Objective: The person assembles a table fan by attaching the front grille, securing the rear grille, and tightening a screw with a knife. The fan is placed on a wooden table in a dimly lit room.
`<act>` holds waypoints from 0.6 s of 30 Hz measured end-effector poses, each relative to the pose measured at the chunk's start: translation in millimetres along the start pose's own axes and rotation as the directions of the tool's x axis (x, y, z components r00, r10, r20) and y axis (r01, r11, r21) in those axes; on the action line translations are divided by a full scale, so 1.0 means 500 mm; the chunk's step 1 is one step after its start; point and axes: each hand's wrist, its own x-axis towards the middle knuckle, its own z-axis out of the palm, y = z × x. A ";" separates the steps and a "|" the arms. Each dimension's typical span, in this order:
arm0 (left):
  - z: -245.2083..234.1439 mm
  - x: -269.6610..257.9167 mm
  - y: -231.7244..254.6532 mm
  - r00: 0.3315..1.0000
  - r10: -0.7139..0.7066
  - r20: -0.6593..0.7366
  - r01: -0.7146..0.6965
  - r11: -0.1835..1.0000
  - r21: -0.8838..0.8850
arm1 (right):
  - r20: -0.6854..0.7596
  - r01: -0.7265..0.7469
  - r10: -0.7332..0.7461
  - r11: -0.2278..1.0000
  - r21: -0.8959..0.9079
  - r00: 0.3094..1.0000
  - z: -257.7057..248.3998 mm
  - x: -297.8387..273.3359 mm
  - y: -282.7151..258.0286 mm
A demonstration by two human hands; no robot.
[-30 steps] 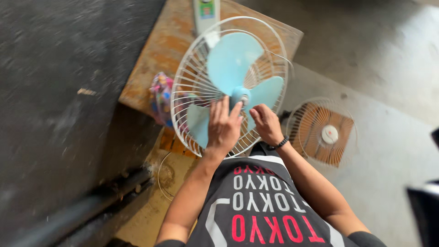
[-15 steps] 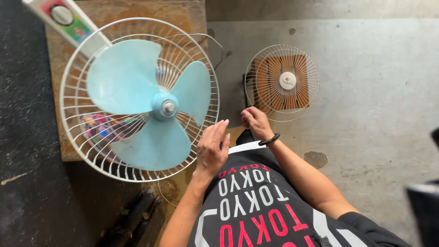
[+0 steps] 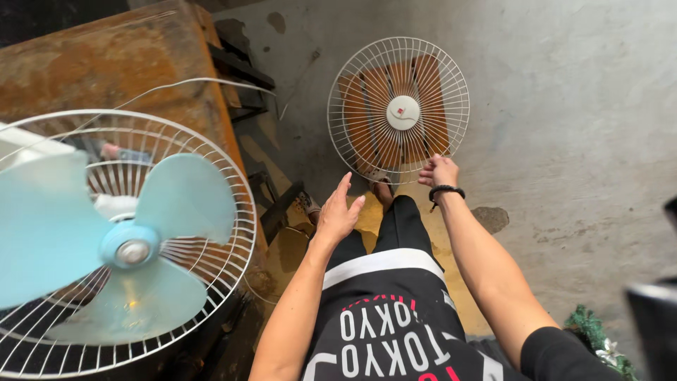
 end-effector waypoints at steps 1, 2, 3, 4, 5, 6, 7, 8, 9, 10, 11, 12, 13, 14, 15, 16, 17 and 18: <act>0.022 0.018 -0.001 1.000 0.003 0.018 -0.004 1.000 0.022 | -0.069 -0.042 0.043 0.999 0.004 0.997 -0.020 0.025 0.004; 0.042 0.032 -0.001 0.999 0.006 0.036 -0.008 0.999 0.044 | -0.138 -0.085 0.085 0.996 0.009 0.987 -0.036 0.046 0.011; 0.058 0.047 0.001 0.999 0.011 0.045 -0.014 0.998 0.064 | -0.198 -0.122 0.123 0.992 0.014 0.972 -0.045 0.070 0.011; 0.074 0.057 0.005 0.998 -0.018 0.064 0.012 0.995 0.095 | -0.233 -0.187 0.201 0.979 0.082 0.951 -0.057 0.088 0.015; 0.088 0.066 0.010 0.996 -0.046 0.076 0.036 0.992 0.125 | -0.259 -0.245 0.277 0.958 0.149 0.925 -0.065 0.106 0.021; 0.101 0.070 0.014 0.993 -0.075 0.086 0.061 0.986 0.155 | -0.279 -0.299 0.352 0.930 0.216 0.893 -0.073 0.120 0.028; 0.112 0.070 0.020 0.994 -0.078 0.078 0.066 0.988 0.141 | -0.223 -0.321 0.378 0.912 0.255 0.898 -0.084 0.137 0.033; 0.123 0.062 0.024 0.994 -0.080 0.069 0.071 0.989 0.127 | -0.165 -0.346 0.403 0.892 0.291 0.900 -0.096 0.149 0.041; 0.125 0.057 0.026 0.995 -0.083 0.054 0.077 0.991 0.114 | -0.101 -0.373 0.424 0.870 0.324 0.900 -0.087 0.161 0.046; 0.123 0.053 0.026 0.992 -0.114 0.058 0.105 0.986 0.129 | -0.080 -0.376 0.428 0.857 0.353 0.900 -0.072 0.172 0.049; 0.126 0.045 0.026 0.987 -0.145 0.066 0.135 0.981 0.139 | -0.066 -0.378 0.432 0.845 0.379 0.900 -0.078 0.184 0.049; 0.126 0.038 0.024 0.982 -0.176 0.074 0.164 0.975 0.149 | -0.051 -0.380 0.436 0.831 0.405 0.899 -0.077 0.194 0.047; 0.126 0.030 0.021 0.982 -0.183 0.048 0.175 0.974 0.143 | -0.052 -0.398 0.468 0.801 0.448 0.882 -0.075 0.199 0.044; 0.121 0.020 0.016 0.981 -0.190 0.023 0.185 0.973 0.138 | -0.050 -0.410 0.490 0.776 0.480 0.870 -0.071 0.201 0.039; 0.118 0.012 0.012 0.982 -0.191 -0.001 0.190 0.973 0.129 | -0.050 -0.397 0.487 0.763 0.510 0.872 -0.069 0.202 0.027; 0.113 -0.003 0.009 0.969 -0.249 0.003 0.247 0.961 0.127 | -0.045 -0.369 0.462 0.759 0.537 0.886 -0.072 0.192 0.024; 0.104 -0.008 0.006 0.956 -0.294 0.009 0.291 0.948 0.128 | -0.038 -0.318 0.410 0.758 0.569 0.911 -0.071 0.187 0.009; 0.098 -0.016 0.004 0.941 -0.339 0.015 0.334 0.934 0.128 | -0.027 -0.264 0.351 0.749 0.608 0.936 -0.070 0.177 -0.007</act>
